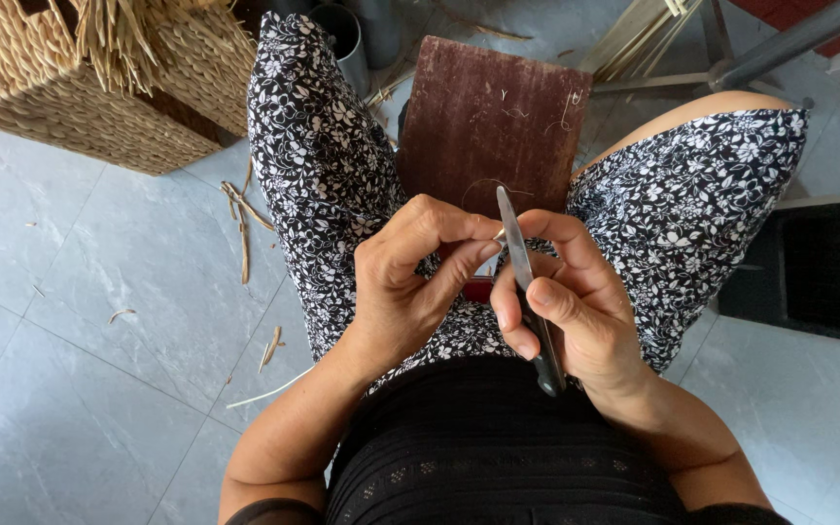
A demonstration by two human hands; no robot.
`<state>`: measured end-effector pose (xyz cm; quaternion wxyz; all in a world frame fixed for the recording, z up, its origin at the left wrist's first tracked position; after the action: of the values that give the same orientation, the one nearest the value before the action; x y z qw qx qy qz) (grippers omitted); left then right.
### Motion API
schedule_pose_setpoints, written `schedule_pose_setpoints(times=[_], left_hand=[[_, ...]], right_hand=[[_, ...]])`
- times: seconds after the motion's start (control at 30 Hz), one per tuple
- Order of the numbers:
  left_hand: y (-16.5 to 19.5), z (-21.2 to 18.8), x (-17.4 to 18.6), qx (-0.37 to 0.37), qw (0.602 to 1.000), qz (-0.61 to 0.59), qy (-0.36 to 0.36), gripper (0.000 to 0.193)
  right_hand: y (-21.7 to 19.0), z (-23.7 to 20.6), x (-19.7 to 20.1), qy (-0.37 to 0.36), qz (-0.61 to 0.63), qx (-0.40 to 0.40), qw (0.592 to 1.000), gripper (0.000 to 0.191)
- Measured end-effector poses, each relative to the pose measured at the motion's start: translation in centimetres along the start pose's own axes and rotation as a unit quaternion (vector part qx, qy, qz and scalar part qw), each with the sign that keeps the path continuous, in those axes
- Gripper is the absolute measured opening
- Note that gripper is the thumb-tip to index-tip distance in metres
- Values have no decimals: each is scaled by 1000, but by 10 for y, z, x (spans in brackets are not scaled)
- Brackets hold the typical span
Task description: The person sits on a low stool and splits long bamboo strips into thinner strands, drawing each strip against a small knife held in one hand to shave and separate it. They set finished strips aside, reach for new strips from a bundle, and near the end use scissors to trim a strip.
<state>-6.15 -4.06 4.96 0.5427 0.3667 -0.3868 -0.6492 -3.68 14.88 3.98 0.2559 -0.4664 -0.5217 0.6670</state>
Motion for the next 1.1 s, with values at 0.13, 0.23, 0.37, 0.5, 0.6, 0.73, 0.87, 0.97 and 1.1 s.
schedule_pose_setpoints(times=[0.13, 0.23, 0.37, 0.5, 0.6, 0.73, 0.87, 0.97, 1.1], left_hand=[[1, 0, 1, -28, 999, 23, 1, 16], [2, 1, 1, -28, 999, 27, -1, 16], [4, 1, 2, -42, 998, 55, 2, 17], [6, 1, 1, -67, 993, 101, 6, 19], [6, 2, 1, -66, 993, 102, 2, 20], [6, 2, 1, -76, 990, 119, 5, 21], [7, 2, -1, -109, 983, 148, 8, 24], [8, 2, -2, -130, 978, 162, 18, 26], [8, 1, -3, -136, 975, 175, 23, 28]], right_hand=[[0, -1, 0, 0, 5, -8, 1000, 46], [0, -1, -1, -3, 9, -8, 1000, 45], [-1, -1, -1, 2, 1, -10, 1000, 45], [0, -1, -1, 4, -4, -10, 1000, 45], [0, 0, -1, -5, 2, -6, 1000, 44], [0, 0, -1, -1, 5, -9, 1000, 44], [-1, -1, -4, 18, 19, -22, 999, 44], [-3, 0, -5, 20, 14, -22, 999, 44], [-3, 1, -4, 20, 37, -34, 999, 44]])
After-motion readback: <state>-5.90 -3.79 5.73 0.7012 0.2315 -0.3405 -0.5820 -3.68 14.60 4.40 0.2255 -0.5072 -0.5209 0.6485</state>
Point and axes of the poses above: each hand's wrist, its own z-axis towards the middle knuckle, its own x-axis out of the back of the hand, y = z × x, the point moved 2 cm from there along z, towards the middle knuckle, and after that the axes turned 10 degrees about -z, right-handed, at the moved point
